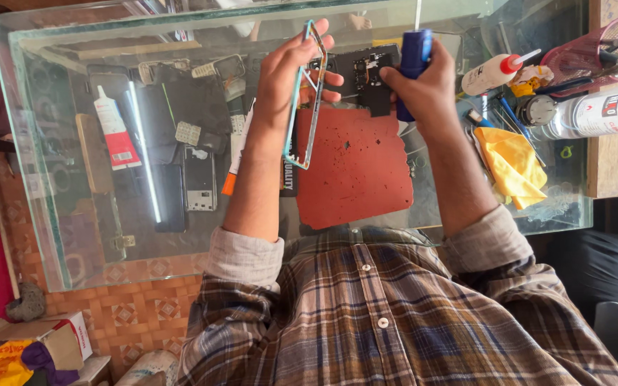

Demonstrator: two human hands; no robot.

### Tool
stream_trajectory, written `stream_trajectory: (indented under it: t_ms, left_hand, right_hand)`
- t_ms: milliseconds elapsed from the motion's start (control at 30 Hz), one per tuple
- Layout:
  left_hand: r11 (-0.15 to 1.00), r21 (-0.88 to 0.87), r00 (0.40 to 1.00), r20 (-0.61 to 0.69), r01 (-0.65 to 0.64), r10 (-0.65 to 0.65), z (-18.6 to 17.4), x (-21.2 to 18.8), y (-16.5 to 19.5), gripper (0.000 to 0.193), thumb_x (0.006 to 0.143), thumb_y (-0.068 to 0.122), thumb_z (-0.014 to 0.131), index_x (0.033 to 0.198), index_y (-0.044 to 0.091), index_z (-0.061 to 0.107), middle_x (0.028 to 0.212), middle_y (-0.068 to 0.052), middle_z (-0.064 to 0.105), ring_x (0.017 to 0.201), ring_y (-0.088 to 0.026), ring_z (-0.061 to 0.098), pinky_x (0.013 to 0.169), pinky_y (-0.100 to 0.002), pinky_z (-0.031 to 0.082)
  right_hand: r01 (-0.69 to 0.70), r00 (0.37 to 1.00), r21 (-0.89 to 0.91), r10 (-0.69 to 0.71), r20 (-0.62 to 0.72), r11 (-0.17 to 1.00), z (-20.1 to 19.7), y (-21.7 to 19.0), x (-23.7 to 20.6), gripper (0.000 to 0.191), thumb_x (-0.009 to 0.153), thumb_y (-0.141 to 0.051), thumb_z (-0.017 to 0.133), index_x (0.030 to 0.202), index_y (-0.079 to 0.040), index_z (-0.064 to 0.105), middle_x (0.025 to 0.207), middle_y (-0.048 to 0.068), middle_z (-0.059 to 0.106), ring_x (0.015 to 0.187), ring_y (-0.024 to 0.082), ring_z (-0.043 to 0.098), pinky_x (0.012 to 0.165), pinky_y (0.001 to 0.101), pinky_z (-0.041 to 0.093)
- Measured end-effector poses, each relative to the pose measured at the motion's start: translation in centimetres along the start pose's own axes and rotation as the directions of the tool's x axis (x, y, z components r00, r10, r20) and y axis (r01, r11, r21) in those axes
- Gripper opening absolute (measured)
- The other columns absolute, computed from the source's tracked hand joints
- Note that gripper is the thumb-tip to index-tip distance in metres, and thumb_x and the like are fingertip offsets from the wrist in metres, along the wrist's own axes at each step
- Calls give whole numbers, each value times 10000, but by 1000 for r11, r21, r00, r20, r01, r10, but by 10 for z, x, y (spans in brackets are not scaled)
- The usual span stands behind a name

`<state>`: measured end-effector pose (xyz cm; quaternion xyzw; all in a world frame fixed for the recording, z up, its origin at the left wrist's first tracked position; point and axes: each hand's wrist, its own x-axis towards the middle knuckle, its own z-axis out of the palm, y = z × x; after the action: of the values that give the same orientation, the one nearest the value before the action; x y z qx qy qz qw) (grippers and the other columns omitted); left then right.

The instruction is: The person handles a packaged phone screen and then uses a screwdriver to remove screws from a phone frame. The person places the frame on the table and continues to unscrew it.

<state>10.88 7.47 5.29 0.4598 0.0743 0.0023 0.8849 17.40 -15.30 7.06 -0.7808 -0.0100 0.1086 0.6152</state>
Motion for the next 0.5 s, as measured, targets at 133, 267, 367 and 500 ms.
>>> stream_trajectory:
  t_ms: [133,267,367,500]
  left_hand:
    - [998,-61,999,33,3,-1,2,-10,1,711,971,366,681,1557,45,436,1448,-225,586,882,-203,700,743,-373,666]
    - [801,577,957,-106,-162,270,28,-27,-2,794,978,431,759,1585,8,469,1458,-171,675,869,-148,662,797,-310,615]
    - [743,647,910,-187,-169,370,53,-42,-5,883,862,409,840,1517,-32,444,1422,-196,558,979,-155,582,616,-319,682]
    - [587,780,885,-98,-216,456,68,-56,-9,834,906,388,834,1505,-47,450,1514,-166,503,1071,-159,637,796,-276,649]
  right_hand:
    - [184,975,-382,-217,-45,906,0,1,-3,384,915,-131,899,1013,-8,548,795,60,636,588,118,651,499,282,523]
    - [301,950,-250,-311,1,920,-9,-13,-36,337,957,-115,876,1064,16,584,848,108,653,633,150,623,568,303,534]
    - [-36,978,251,-17,206,967,-18,-27,-84,283,897,-78,793,1088,-20,593,907,90,707,604,124,653,533,278,559]
    - [-129,955,183,72,289,975,-20,-32,-118,375,822,-3,805,1104,-21,558,930,108,734,610,128,670,532,272,569]
